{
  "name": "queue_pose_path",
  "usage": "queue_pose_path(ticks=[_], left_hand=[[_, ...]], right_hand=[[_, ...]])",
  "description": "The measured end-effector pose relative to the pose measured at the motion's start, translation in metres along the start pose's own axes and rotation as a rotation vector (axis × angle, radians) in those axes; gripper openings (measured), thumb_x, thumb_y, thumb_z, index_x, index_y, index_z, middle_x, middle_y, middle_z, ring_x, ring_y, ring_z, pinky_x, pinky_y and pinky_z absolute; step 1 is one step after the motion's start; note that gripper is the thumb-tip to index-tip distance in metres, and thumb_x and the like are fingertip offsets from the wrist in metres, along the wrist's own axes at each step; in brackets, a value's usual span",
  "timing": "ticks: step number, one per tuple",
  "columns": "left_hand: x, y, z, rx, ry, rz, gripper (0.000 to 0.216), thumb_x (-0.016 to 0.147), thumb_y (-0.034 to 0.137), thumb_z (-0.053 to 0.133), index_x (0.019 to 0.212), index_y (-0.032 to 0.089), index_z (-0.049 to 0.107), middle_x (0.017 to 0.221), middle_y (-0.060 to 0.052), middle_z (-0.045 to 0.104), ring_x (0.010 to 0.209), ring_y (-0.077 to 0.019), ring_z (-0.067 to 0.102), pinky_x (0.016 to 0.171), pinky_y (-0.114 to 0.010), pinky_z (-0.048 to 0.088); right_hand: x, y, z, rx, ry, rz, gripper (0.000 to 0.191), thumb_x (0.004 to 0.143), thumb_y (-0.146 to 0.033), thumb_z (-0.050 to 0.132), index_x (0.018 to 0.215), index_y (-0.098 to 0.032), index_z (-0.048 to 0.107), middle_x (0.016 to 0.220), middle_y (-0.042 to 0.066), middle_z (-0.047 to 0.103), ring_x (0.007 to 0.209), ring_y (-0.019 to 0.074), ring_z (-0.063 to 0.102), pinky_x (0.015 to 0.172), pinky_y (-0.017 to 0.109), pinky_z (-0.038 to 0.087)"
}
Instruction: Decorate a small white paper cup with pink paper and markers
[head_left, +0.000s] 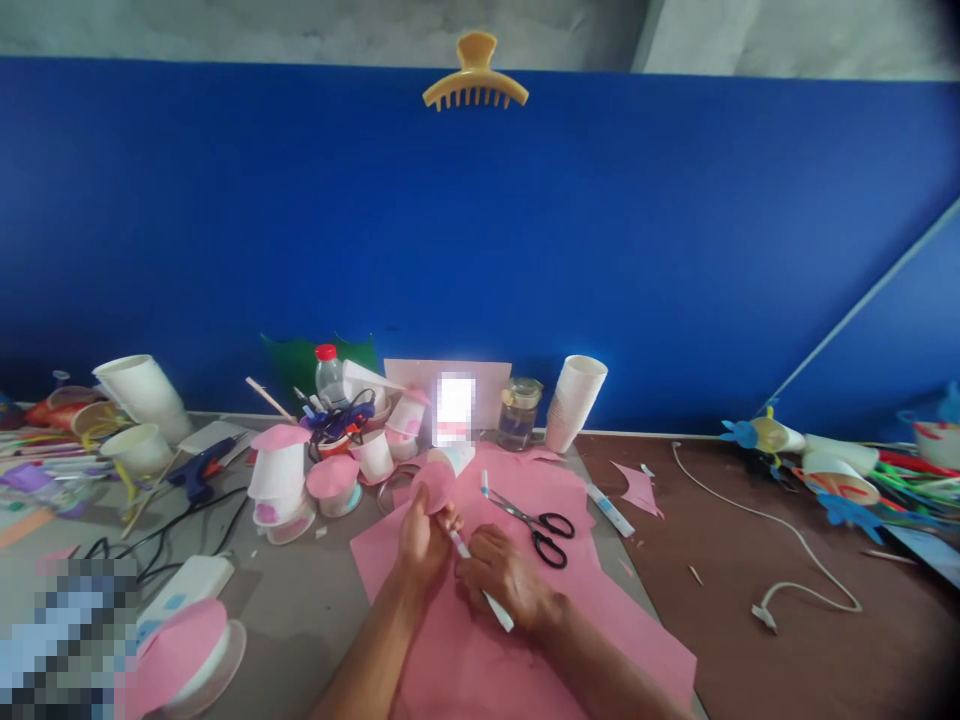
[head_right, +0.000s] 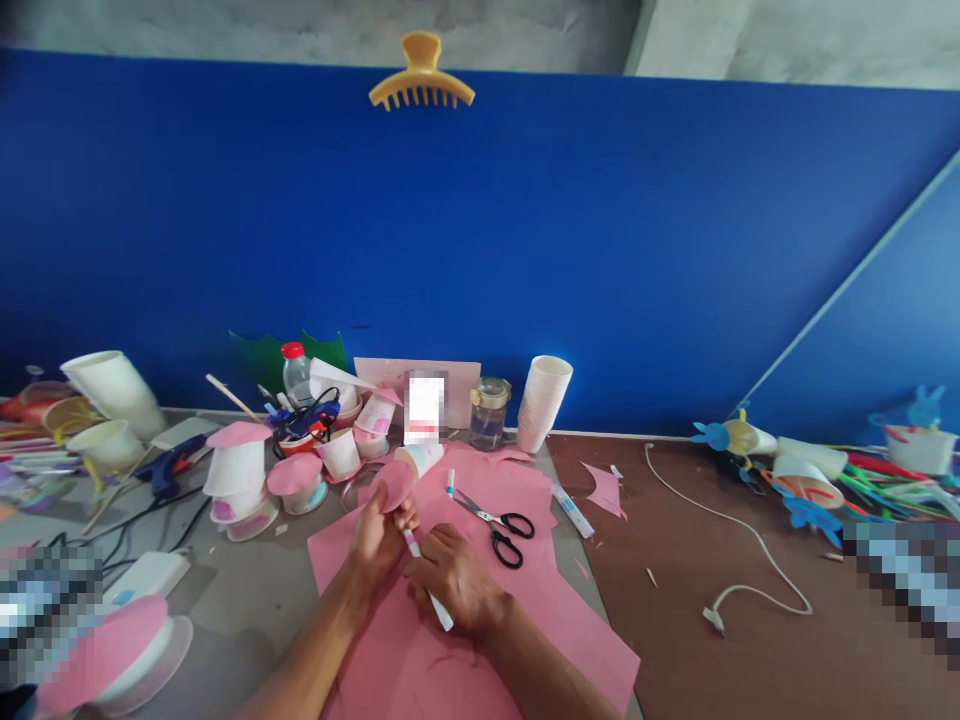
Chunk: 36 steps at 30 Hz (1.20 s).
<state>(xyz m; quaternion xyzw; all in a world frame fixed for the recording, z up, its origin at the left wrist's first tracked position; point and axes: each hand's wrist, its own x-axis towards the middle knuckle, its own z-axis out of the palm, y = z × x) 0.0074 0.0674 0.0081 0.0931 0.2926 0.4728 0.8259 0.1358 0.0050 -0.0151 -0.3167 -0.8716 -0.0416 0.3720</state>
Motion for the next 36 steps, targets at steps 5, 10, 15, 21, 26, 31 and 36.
queue_pose_path(ticks=[5,10,15,21,26,31,36], left_hand=[[0.004,0.013,-0.001,-0.094,0.064,0.037,0.041,0.094,0.036,0.038,0.068,0.011,0.058,0.061,-0.006,0.057,0.058,-0.0145,0.056,0.059,-0.026,0.051],[0.008,0.024,-0.008,-0.155,0.175,0.116,0.039,0.094,0.035,0.037,0.079,0.008,0.061,0.069,-0.01,0.061,0.066,-0.0166,0.063,0.065,-0.028,0.054],[0.011,0.025,-0.009,-0.137,0.19,0.251,0.035,0.094,0.03,0.039,0.075,0.01,0.06,0.062,-0.005,0.058,0.055,-0.0118,0.056,0.057,-0.024,0.052],[0.009,0.025,-0.008,-0.103,0.137,0.281,0.035,0.093,0.028,0.038,0.073,0.011,0.061,0.061,-0.005,0.059,0.054,-0.0118,0.056,0.056,-0.024,0.052],[0.009,0.025,-0.01,-0.056,0.147,0.283,0.03,0.092,0.024,0.04,0.075,0.011,0.062,0.062,-0.005,0.062,0.056,-0.0123,0.059,0.061,-0.027,0.054],[0.008,0.008,-0.004,0.032,0.113,0.28,0.013,0.084,0.024,0.056,0.079,0.013,0.06,0.064,-0.004,0.063,0.053,-0.0132,0.059,0.056,-0.027,0.053],[0.0,-0.009,0.004,0.202,0.07,0.281,0.021,0.072,0.027,0.071,0.082,0.015,0.057,0.064,-0.001,0.062,0.051,-0.0134,0.058,0.052,-0.026,0.051]], right_hand=[[-0.001,0.005,-0.006,-0.06,-0.011,0.04,0.014,0.082,-0.013,0.043,0.08,-0.019,0.056,0.064,0.0,0.047,0.059,0.0152,0.039,0.062,0.029,0.035],[0.002,0.002,-0.015,-0.081,-0.067,0.104,0.021,0.082,-0.015,0.045,0.099,-0.018,0.058,0.071,0.003,0.053,0.066,0.0174,0.045,0.073,0.035,0.04],[0.0,-0.001,-0.006,-0.173,-0.119,0.163,0.034,0.083,-0.01,0.043,0.115,-0.016,0.054,0.075,0.005,0.058,0.073,0.0201,0.048,0.086,0.042,0.038],[-0.005,0.003,-0.001,-0.214,-0.034,0.19,0.037,0.08,-0.008,0.041,0.114,-0.015,0.055,0.075,0.005,0.059,0.074,0.0207,0.047,0.086,0.041,0.038],[-0.005,0.022,-0.019,-0.321,0.14,0.4,0.033,0.082,-0.006,0.039,0.105,-0.018,0.06,0.085,0.007,0.059,0.081,0.0212,0.049,0.081,0.037,0.04],[-0.019,0.061,-0.05,-0.62,0.159,0.899,0.033,0.084,-0.016,0.046,0.115,-0.013,0.057,0.109,0.015,0.057,0.101,0.0283,0.05,0.087,0.041,0.039],[-0.056,0.09,-0.081,-0.729,-0.016,1.36,0.035,0.084,-0.022,0.048,0.113,-0.008,0.061,0.113,0.023,0.058,0.106,0.0353,0.054,0.086,0.045,0.04]])
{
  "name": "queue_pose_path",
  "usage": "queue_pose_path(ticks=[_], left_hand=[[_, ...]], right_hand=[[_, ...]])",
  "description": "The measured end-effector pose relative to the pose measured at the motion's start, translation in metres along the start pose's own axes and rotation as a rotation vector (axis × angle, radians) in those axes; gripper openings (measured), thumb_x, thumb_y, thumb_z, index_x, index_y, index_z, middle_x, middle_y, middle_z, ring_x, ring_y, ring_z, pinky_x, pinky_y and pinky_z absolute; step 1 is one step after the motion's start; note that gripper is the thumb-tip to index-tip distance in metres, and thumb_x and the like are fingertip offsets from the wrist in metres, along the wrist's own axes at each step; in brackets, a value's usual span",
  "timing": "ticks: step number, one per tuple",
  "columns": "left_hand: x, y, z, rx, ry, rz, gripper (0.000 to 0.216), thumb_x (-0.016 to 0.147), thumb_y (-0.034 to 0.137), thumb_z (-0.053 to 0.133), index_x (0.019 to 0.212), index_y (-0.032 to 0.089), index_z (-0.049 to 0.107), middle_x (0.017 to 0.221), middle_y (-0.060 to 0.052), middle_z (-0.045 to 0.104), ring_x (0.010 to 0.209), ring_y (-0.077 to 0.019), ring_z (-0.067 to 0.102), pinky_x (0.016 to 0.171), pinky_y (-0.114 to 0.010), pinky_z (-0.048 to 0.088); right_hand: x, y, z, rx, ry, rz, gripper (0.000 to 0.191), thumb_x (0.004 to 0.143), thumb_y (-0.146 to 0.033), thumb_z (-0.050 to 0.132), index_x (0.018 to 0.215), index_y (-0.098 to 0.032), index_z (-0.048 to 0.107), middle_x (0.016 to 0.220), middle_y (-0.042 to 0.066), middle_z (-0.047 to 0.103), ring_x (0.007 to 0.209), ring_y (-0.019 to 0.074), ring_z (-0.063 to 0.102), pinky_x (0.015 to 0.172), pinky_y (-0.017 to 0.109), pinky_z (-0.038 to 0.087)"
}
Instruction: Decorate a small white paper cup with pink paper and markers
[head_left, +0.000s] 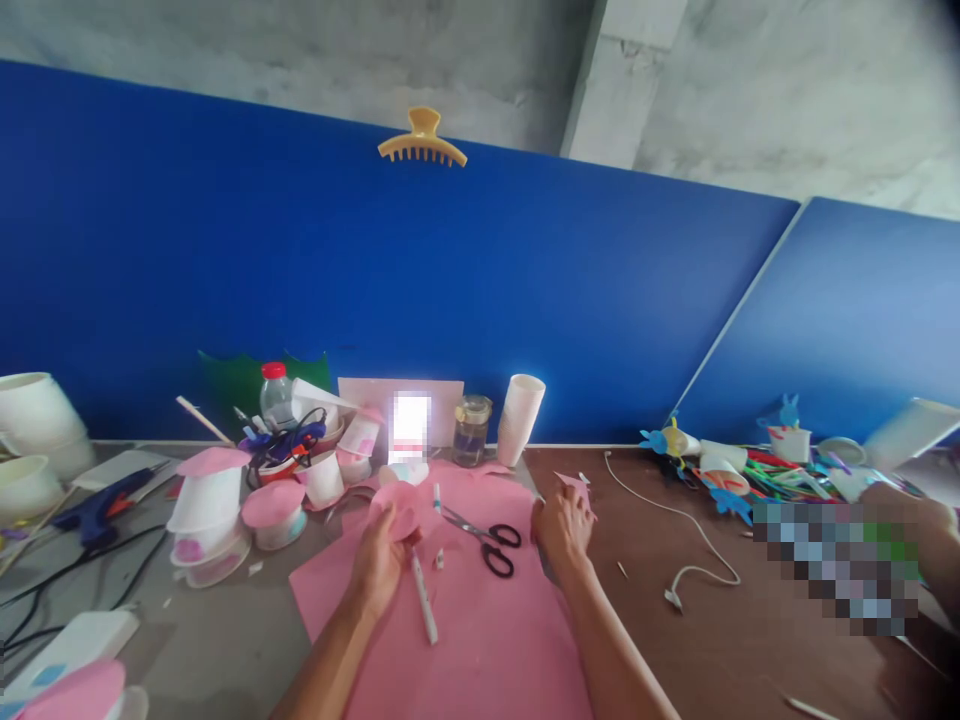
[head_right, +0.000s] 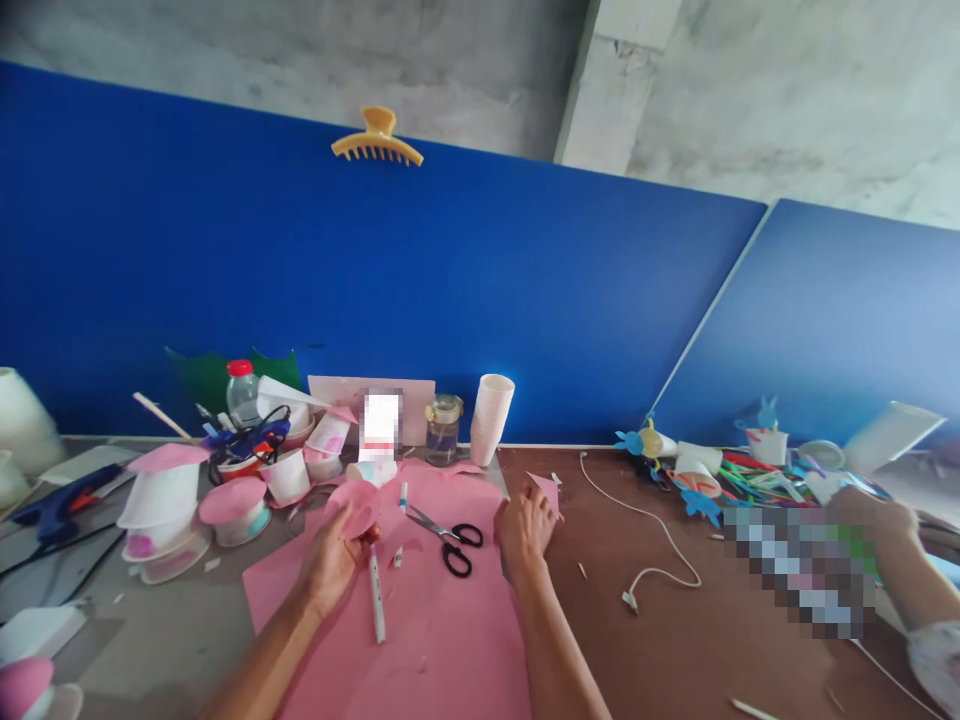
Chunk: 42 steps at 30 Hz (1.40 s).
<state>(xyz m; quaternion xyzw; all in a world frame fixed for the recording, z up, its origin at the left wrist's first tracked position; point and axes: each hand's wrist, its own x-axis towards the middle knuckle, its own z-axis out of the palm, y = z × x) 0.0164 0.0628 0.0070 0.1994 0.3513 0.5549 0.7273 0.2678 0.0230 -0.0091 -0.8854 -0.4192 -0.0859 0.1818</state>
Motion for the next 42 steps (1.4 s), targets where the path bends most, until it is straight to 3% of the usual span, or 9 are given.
queue_pose_path(ticks=[2,5,10,15,23,27,33,37,42], left_hand=[[-0.004,-0.002,0.001,0.035,-0.014,0.006,0.027,0.068,0.028,0.074,0.083,0.016,0.056,0.064,0.0,0.062,0.052,-0.0138,0.058,0.054,-0.027,0.052],[-0.007,-0.003,0.0,0.052,-0.03,-0.017,0.032,0.068,0.036,0.074,0.084,0.017,0.055,0.062,0.001,0.059,0.053,-0.0156,0.057,0.052,-0.03,0.051],[-0.004,-0.002,-0.005,0.021,0.018,0.013,0.034,0.068,0.038,0.074,0.087,0.016,0.056,0.066,0.0,0.062,0.053,-0.0144,0.058,0.05,-0.026,0.048],[0.001,-0.003,-0.008,-0.025,0.031,0.035,0.027,0.068,0.033,0.074,0.082,0.015,0.06,0.068,-0.002,0.063,0.054,-0.0143,0.059,0.051,-0.026,0.048],[-0.01,-0.003,-0.003,0.034,-0.086,-0.026,0.031,0.071,0.039,0.073,0.089,0.013,0.067,0.073,-0.007,0.066,0.06,-0.0173,0.061,0.059,-0.03,0.05],[-0.021,0.0,0.002,0.068,-0.321,-0.146,0.035,0.072,0.044,0.071,0.084,0.012,0.069,0.073,-0.011,0.065,0.058,-0.0195,0.06,0.055,-0.031,0.047],[-0.024,0.006,0.004,0.094,-0.404,-0.136,0.034,0.074,0.044,0.069,0.088,0.013,0.071,0.094,-0.016,0.067,0.075,-0.0243,0.063,0.062,-0.033,0.048],[-0.022,0.006,0.002,0.237,-0.401,-0.055,0.032,0.076,0.043,0.066,0.088,0.013,0.072,0.089,-0.014,0.069,0.084,-0.0265,0.063,0.075,-0.035,0.048],[-0.022,0.007,-0.002,0.237,-0.306,-0.019,0.028,0.073,0.038,0.071,0.088,0.015,0.072,0.085,-0.012,0.07,0.086,-0.0269,0.063,0.079,-0.034,0.046]], right_hand=[[0.004,0.014,0.001,0.003,-0.047,-0.021,0.027,0.08,-0.025,0.053,0.099,-0.012,0.068,0.101,0.02,0.064,0.099,0.0354,0.059,0.081,0.044,0.042],[0.005,0.017,0.002,0.048,-0.061,-0.089,0.028,0.08,-0.017,0.05,0.104,-0.017,0.066,0.095,0.014,0.068,0.092,0.0289,0.064,0.076,0.037,0.045],[-0.007,-0.016,0.008,0.187,-0.007,-0.28,0.033,0.089,-0.019,0.037,0.115,-0.014,0.057,0.103,0.013,0.068,0.095,0.0223,0.064,0.072,0.029,0.047],[-0.039,-0.05,0.011,0.415,0.071,-0.569,0.026,0.093,-0.028,0.034,0.097,-0.018,0.058,0.077,0.009,0.07,0.065,0.0219,0.066,0.055,0.028,0.043],[-0.057,-0.066,-0.009,0.465,0.077,-0.692,0.024,0.095,-0.03,0.035,0.081,-0.022,0.053,0.06,0.003,0.064,0.051,0.0186,0.061,0.05,0.026,0.034],[-0.065,-0.071,-0.005,0.473,0.088,-0.784,0.022,0.095,-0.027,0.035,0.097,-0.021,0.056,0.078,0.007,0.069,0.064,0.02,0.065,0.059,0.028,0.044],[-0.08,-0.078,0.002,0.58,0.083,-0.868,0.046,0.089,-0.014,0.033,0.135,-0.02,0.038,0.117,0.015,0.064,0.099,0.0261,0.066,0.079,0.04,0.053],[-0.079,-0.078,-0.004,0.679,-0.125,-0.879,0.066,0.084,-0.012,0.036,0.146,-0.018,0.013,0.11,0.014,0.068,0.091,0.0259,0.069,0.074,0.039,0.057],[-0.08,-0.08,-0.013,0.729,-0.214,-0.752,0.066,0.082,-0.016,0.039,0.145,-0.013,0.018,0.099,0.014,0.072,0.079,0.0263,0.07,0.066,0.038,0.056]])
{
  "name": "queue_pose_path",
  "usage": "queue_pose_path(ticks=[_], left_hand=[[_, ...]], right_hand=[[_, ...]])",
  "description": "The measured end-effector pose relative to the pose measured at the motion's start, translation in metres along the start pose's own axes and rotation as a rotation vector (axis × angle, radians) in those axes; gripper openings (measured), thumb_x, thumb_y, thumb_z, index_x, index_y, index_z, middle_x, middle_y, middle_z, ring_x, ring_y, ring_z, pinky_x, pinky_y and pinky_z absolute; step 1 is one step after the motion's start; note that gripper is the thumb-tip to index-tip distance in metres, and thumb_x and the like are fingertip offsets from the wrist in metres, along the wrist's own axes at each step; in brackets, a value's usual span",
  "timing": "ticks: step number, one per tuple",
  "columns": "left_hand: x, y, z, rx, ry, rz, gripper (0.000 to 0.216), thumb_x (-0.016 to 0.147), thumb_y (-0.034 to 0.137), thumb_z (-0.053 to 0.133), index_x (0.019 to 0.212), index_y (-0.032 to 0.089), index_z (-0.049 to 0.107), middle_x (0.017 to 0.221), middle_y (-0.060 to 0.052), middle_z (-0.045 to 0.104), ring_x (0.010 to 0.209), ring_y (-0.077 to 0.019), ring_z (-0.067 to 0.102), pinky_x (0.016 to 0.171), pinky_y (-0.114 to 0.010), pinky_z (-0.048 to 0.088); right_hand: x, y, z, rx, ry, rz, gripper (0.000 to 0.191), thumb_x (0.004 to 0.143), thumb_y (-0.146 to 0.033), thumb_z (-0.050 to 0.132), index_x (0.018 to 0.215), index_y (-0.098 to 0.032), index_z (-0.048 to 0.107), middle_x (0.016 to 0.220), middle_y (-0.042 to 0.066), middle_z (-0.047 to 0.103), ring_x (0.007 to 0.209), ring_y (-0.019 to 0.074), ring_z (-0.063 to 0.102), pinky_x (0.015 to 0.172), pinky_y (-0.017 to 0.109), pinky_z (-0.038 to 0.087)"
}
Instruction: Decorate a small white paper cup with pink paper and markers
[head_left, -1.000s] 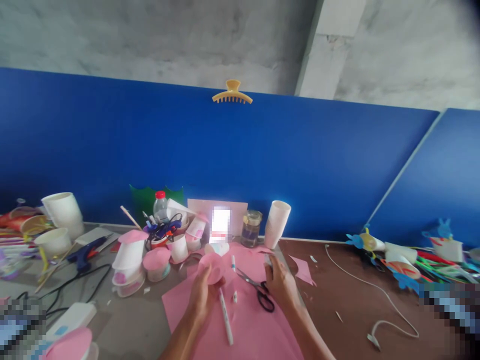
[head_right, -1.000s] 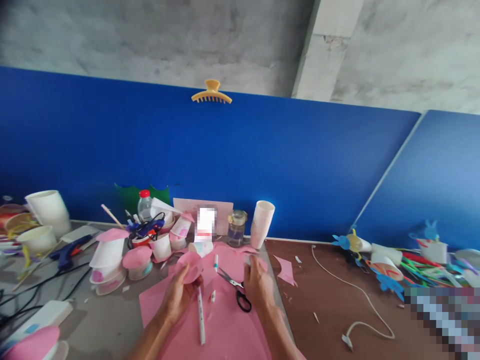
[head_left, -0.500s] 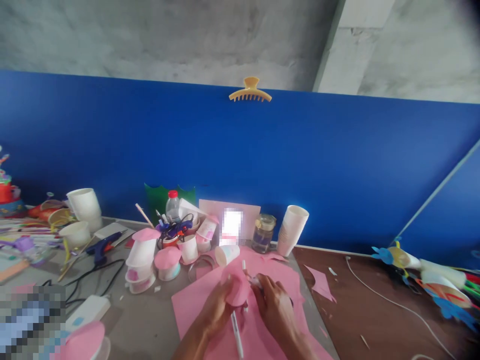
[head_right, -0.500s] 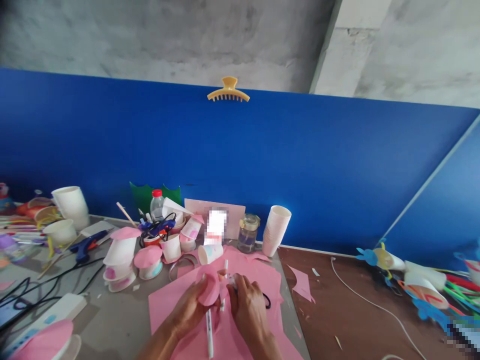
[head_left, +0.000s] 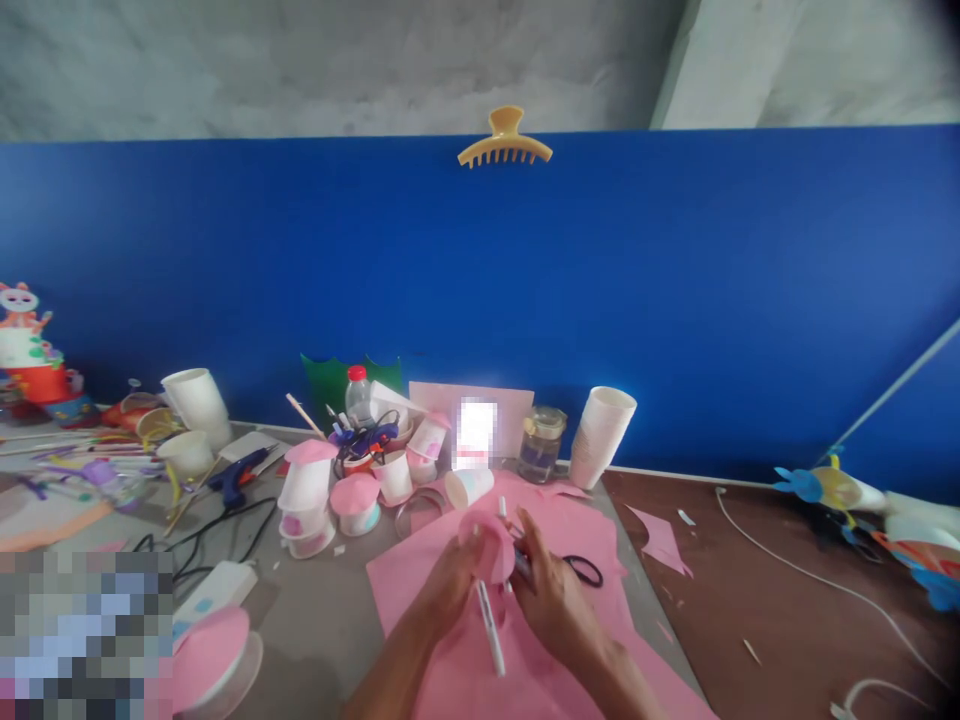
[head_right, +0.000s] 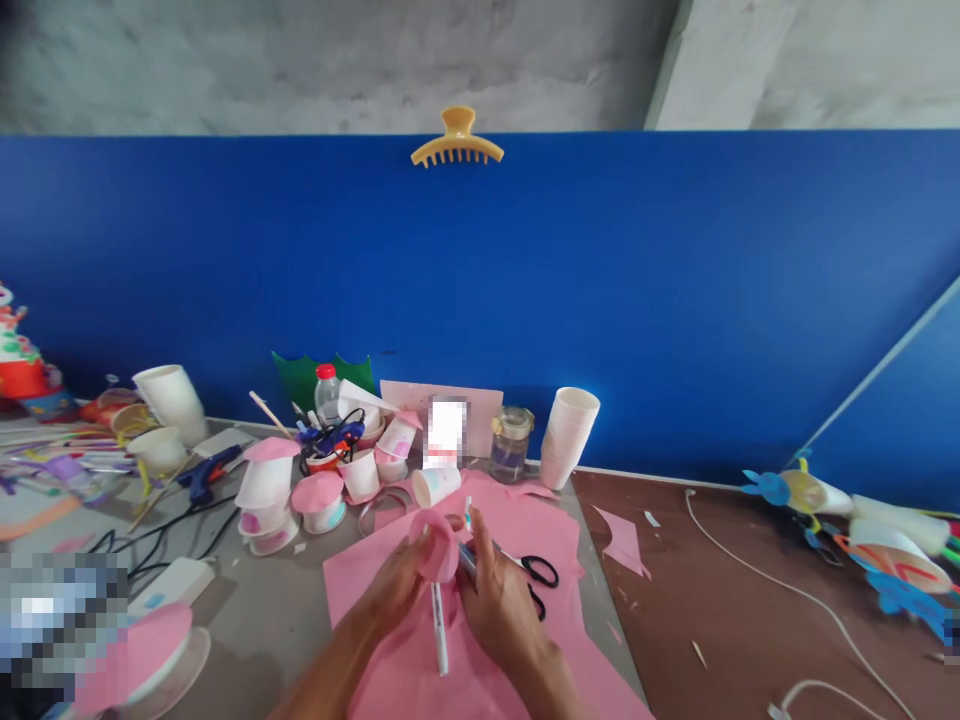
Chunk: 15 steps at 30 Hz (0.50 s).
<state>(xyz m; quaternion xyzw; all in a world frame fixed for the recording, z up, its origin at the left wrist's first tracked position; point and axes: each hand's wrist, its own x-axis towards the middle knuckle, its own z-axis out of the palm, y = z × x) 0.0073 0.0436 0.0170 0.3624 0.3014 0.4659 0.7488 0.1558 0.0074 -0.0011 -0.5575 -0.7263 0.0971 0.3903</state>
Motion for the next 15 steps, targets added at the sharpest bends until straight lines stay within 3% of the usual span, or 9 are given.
queue_pose_path(ticks=[3,5,8,10,15], left_hand=[[-0.002,-0.001,0.005,-0.008,0.044,0.015,0.023,0.072,0.035,0.072,0.082,0.014,0.071,0.074,-0.009,0.068,0.077,-0.0248,0.063,0.073,-0.032,0.046],[-0.003,-0.004,0.011,0.029,0.089,0.027,0.025,0.073,0.038,0.071,0.074,0.013,0.069,0.067,-0.007,0.066,0.067,-0.0213,0.061,0.064,-0.029,0.045],[-0.004,-0.008,0.014,0.097,0.295,0.013,0.037,0.074,0.045,0.068,0.055,0.017,0.054,0.048,0.001,0.051,0.046,-0.0127,0.047,0.046,-0.026,0.033],[-0.002,-0.01,0.013,0.057,0.448,0.004,0.039,0.075,0.046,0.067,0.054,0.019,0.048,0.043,0.005,0.043,0.04,-0.0101,0.039,0.042,-0.025,0.027],[0.007,-0.008,0.007,-0.106,0.322,0.051,0.046,0.083,0.054,0.053,0.054,0.018,0.046,0.05,0.002,0.048,0.046,-0.0099,0.044,0.047,-0.024,0.035]], right_hand=[[-0.001,-0.01,-0.001,0.095,-0.004,0.018,0.065,0.079,-0.018,0.043,0.142,-0.014,0.026,0.104,0.013,0.07,0.082,0.0257,0.069,0.067,0.037,0.055],[-0.001,-0.018,-0.002,0.129,-0.029,0.105,0.061,0.08,-0.024,0.046,0.139,-0.011,0.033,0.092,0.013,0.071,0.075,0.0268,0.068,0.063,0.038,0.053],[-0.001,-0.03,0.0,0.299,-0.086,0.304,0.06,0.083,-0.032,0.049,0.136,-0.01,0.034,0.063,0.001,0.065,0.06,0.0214,0.062,0.061,0.034,0.049],[-0.001,-0.037,0.001,0.454,-0.145,0.408,0.057,0.083,-0.035,0.05,0.133,-0.011,0.036,0.056,-0.004,0.058,0.055,0.0174,0.057,0.059,0.03,0.046],[-0.005,-0.052,0.007,0.967,-0.219,0.74,0.059,0.08,-0.043,0.057,0.128,-0.017,0.037,0.052,-0.009,0.052,0.041,0.0098,0.044,0.042,0.021,0.033]])
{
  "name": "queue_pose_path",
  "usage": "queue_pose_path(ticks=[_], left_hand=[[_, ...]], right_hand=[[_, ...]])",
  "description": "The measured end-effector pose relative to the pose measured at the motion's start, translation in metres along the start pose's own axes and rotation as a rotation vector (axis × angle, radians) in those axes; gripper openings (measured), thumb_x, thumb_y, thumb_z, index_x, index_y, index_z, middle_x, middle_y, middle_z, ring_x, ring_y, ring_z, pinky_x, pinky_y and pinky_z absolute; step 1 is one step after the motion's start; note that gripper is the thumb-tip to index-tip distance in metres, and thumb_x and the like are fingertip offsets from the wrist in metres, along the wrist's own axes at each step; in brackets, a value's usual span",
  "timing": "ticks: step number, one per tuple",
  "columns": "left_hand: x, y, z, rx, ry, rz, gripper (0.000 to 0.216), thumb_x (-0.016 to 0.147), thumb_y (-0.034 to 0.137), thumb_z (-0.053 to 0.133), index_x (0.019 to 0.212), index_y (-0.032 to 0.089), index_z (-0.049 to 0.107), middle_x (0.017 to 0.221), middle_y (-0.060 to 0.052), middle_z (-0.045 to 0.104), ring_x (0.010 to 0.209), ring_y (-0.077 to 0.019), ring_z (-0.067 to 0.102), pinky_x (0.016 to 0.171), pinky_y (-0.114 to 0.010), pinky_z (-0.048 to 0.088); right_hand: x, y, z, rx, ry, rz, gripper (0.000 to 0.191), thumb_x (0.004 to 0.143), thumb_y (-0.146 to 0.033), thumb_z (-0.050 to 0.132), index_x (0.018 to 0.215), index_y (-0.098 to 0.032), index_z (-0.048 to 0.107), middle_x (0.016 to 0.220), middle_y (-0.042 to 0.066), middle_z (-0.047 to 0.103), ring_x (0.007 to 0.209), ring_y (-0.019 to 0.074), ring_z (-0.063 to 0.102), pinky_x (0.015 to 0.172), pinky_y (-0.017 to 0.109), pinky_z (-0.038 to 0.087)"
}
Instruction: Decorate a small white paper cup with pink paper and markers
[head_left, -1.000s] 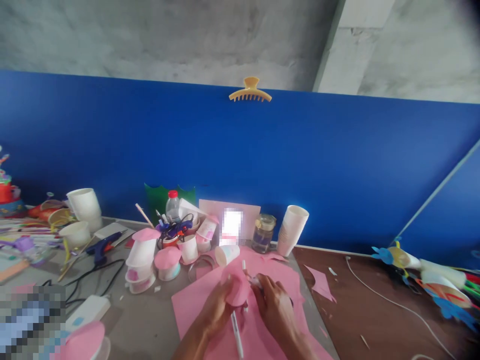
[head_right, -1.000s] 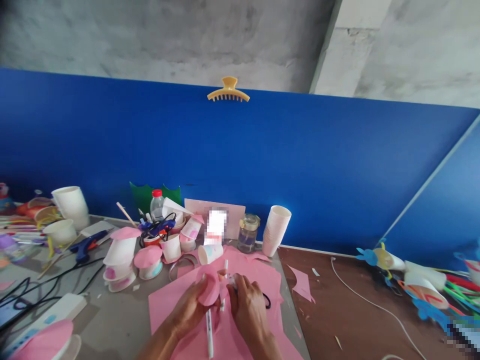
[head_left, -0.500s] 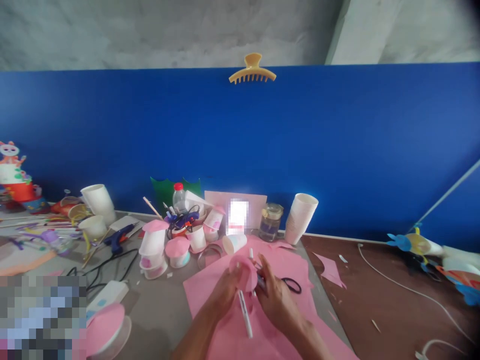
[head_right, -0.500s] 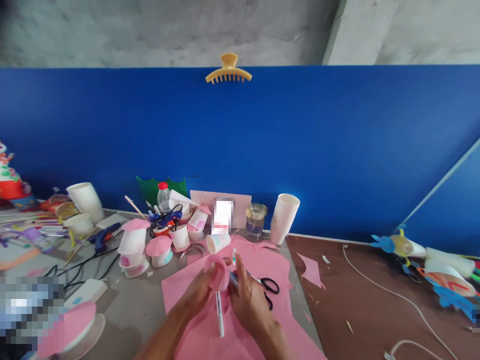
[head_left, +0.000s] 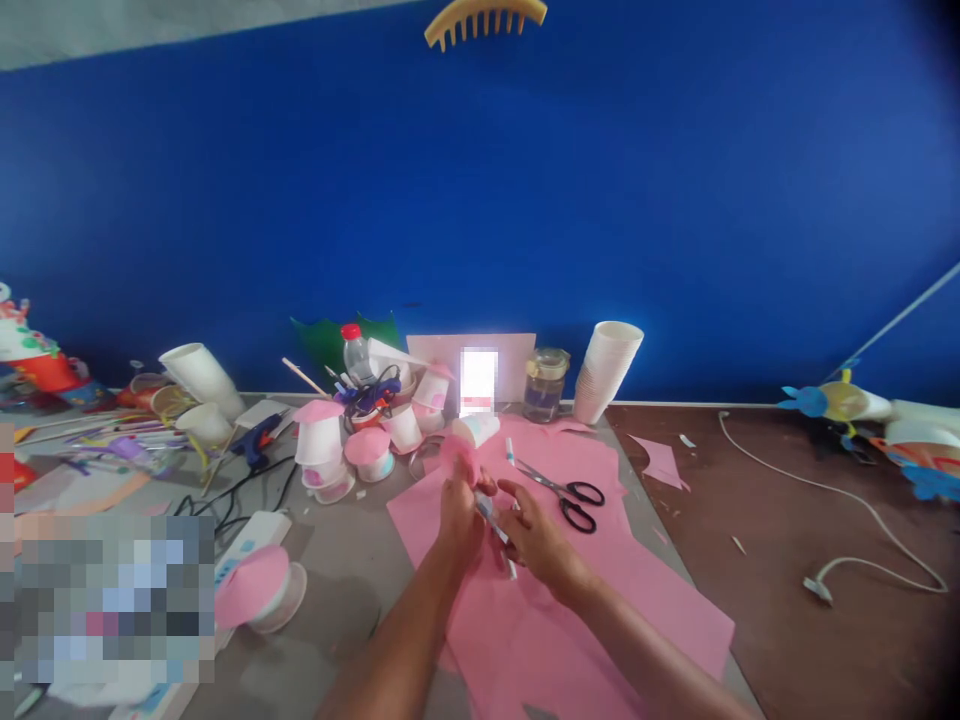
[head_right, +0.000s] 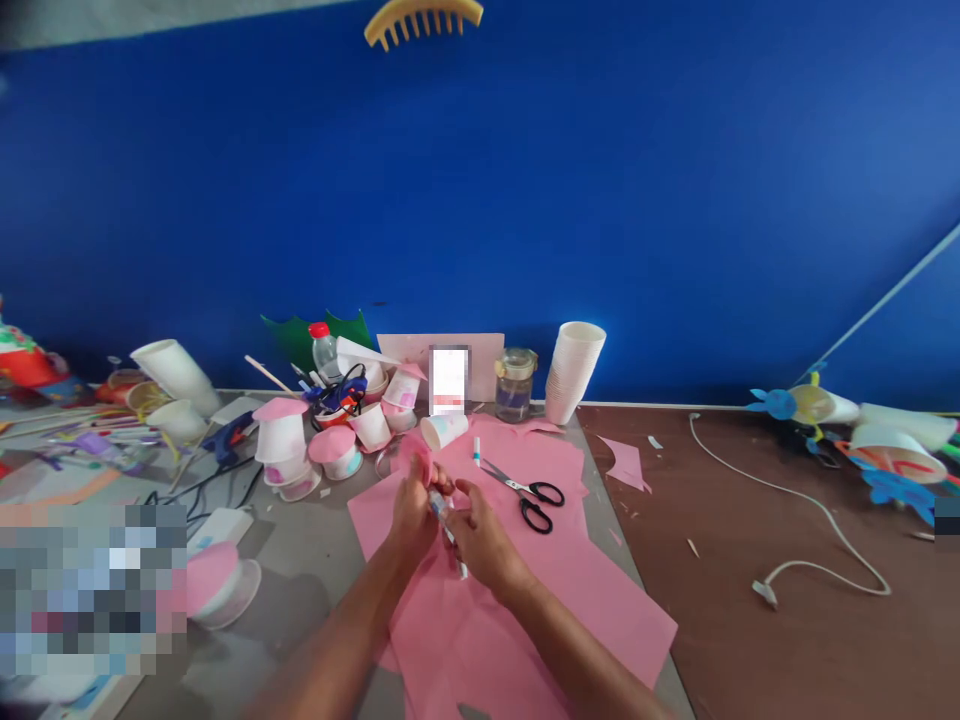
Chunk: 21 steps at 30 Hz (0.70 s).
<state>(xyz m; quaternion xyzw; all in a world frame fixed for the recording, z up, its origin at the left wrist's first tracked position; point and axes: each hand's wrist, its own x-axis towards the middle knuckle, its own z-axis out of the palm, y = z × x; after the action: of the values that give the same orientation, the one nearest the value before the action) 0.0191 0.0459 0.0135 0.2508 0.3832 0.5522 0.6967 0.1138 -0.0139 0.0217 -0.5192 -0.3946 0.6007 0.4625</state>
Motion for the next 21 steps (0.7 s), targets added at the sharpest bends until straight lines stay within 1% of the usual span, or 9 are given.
queue_pose_path(ticks=[1,2,4,7,8,10,12,16,21], left_hand=[[0.002,0.001,0.0,-0.038,-0.015,-0.014,0.047,0.084,0.056,0.05,0.055,0.019,0.044,0.049,0.003,0.045,0.045,-0.0093,0.042,0.048,-0.024,0.035],[0.004,0.003,0.0,-0.162,-0.053,-0.059,0.046,0.084,0.055,0.051,0.056,0.019,0.044,0.046,0.006,0.039,0.041,-0.0079,0.036,0.046,-0.023,0.034],[0.007,0.005,-0.002,-0.307,-0.139,-0.129,0.041,0.085,0.052,0.052,0.062,0.019,0.047,0.042,0.009,0.027,0.037,-0.0069,0.026,0.042,-0.021,0.028],[0.011,0.007,-0.008,-0.424,-0.183,-0.162,0.036,0.086,0.048,0.054,0.066,0.019,0.049,0.043,0.009,0.023,0.036,-0.0064,0.02,0.04,-0.021,0.023],[0.012,0.007,-0.01,-0.449,-0.185,-0.174,0.036,0.086,0.048,0.054,0.066,0.019,0.049,0.043,0.009,0.023,0.036,-0.0062,0.019,0.04,-0.021,0.023],[0.014,0.005,-0.014,-0.489,-0.184,-0.215,0.038,0.085,0.049,0.054,0.064,0.019,0.047,0.042,0.009,0.023,0.035,-0.0063,0.019,0.039,-0.022,0.021],[0.016,0.004,-0.015,-0.494,-0.18,-0.25,0.04,0.084,0.052,0.055,0.063,0.019,0.046,0.041,0.009,0.023,0.035,-0.0065,0.02,0.04,-0.022,0.021],[0.015,0.002,-0.011,-0.397,-0.193,-0.309,0.042,0.081,0.053,0.058,0.061,0.02,0.043,0.04,0.009,0.024,0.035,-0.0065,0.022,0.041,-0.023,0.023],[0.012,0.005,-0.008,-0.333,-0.072,-0.291,0.043,0.081,0.053,0.057,0.058,0.021,0.038,0.038,0.01,0.022,0.034,-0.0068,0.019,0.039,-0.024,0.021]], right_hand=[[-0.001,0.001,0.002,0.106,-0.029,0.049,0.058,0.079,-0.044,0.058,0.126,-0.018,0.038,0.052,-0.009,0.051,0.037,0.0082,0.04,0.04,0.02,0.031],[-0.002,0.003,0.004,0.201,-0.061,0.086,0.055,0.079,-0.044,0.059,0.123,-0.018,0.04,0.052,-0.009,0.052,0.035,0.0068,0.038,0.038,0.019,0.03],[-0.002,0.008,0.008,0.347,-0.127,0.155,0.042,0.079,-0.042,0.06,0.111,-0.017,0.048,0.054,-0.007,0.056,0.033,0.0055,0.039,0.038,0.018,0.031],[0.0,0.017,0.011,0.444,-0.174,0.291,0.022,0.084,-0.038,0.053,0.088,-0.016,0.053,0.056,-0.001,0.061,0.033,0.0067,0.045,0.038,0.019,0.036],[0.001,0.019,0.011,0.458,-0.196,0.356,0.023,0.087,-0.037,0.048,0.082,-0.016,0.053,0.056,0.0,0.061,0.033,0.0075,0.046,0.037,0.02,0.038],[0.002,0.022,0.01,0.483,-0.267,0.479,0.035,0.091,-0.039,0.038,0.073,-0.015,0.053,0.055,0.003,0.062,0.033,0.0094,0.05,0.037,0.021,0.04],[0.003,0.023,0.009,0.528,-0.353,0.548,0.046,0.093,-0.046,0.032,0.068,-0.014,0.054,0.059,0.006,0.065,0.036,0.0116,0.056,0.038,0.023,0.042],[0.003,0.025,0.009,0.67,-0.392,0.515,0.05,0.093,-0.052,0.037,0.074,-0.011,0.057,0.069,0.006,0.067,0.048,0.0117,0.063,0.048,0.023,0.048],[0.001,0.032,0.021,0.636,-0.409,0.455,0.047,0.092,-0.058,0.037,0.07,-0.017,0.046,0.061,0.001,0.063,0.04,0.0117,0.059,0.041,0.023,0.044]])
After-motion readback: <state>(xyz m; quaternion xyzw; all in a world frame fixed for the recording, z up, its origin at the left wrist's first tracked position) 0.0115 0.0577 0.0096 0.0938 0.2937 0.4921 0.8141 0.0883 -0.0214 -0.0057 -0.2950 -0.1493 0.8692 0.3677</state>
